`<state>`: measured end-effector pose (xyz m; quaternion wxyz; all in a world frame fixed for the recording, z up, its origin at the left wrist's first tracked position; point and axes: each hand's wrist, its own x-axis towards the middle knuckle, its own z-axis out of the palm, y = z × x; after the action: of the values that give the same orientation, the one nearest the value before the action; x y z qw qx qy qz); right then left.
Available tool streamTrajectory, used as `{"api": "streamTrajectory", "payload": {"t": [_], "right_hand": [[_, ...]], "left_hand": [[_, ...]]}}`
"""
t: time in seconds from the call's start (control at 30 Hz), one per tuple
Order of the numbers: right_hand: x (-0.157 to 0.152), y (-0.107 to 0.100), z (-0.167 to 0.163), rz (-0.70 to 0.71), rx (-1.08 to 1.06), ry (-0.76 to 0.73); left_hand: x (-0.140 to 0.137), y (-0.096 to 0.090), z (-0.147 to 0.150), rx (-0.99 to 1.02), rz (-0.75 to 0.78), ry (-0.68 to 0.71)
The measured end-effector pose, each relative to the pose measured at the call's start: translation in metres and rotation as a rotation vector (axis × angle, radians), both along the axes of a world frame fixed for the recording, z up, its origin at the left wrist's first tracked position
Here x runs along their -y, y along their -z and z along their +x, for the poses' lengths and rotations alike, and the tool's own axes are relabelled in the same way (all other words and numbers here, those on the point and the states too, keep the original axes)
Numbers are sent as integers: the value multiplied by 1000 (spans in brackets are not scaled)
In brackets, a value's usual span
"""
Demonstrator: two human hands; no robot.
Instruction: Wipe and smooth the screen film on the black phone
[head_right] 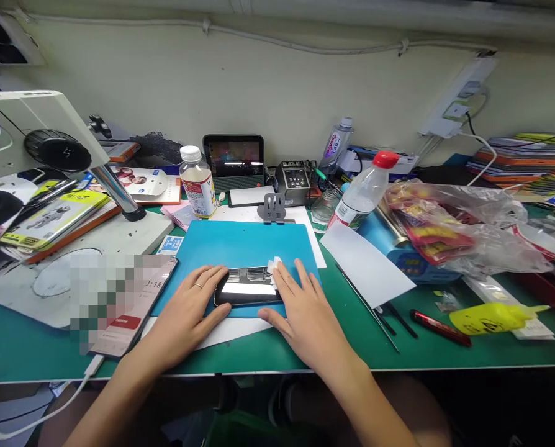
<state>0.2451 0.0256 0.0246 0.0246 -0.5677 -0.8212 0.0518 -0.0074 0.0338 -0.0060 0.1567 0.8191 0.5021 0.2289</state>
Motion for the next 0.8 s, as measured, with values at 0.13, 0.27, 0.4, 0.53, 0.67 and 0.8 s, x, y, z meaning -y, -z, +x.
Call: {"api": "streamTrajectory", "payload": {"t": [0.13, 0.27, 0.4, 0.53, 0.67, 0.8], "right_hand": [[0, 4, -4, 32, 1, -1], [20, 11, 8, 127, 32, -42], [39, 14, 17, 213, 64, -85], [40, 13, 11, 233, 89, -110], [28, 10, -11, 193, 67, -136], [14, 4, -39, 122, 16, -172]], "left_hand": [[0, 1, -1, -6, 18, 2], [0, 1, -1, 5, 28, 1], [0, -1, 0, -8, 8, 5], [-1, -3, 1, -13, -11, -4], [-1, -4, 2, 11, -3, 1], [-1, -5, 2, 31, 10, 0]]}}
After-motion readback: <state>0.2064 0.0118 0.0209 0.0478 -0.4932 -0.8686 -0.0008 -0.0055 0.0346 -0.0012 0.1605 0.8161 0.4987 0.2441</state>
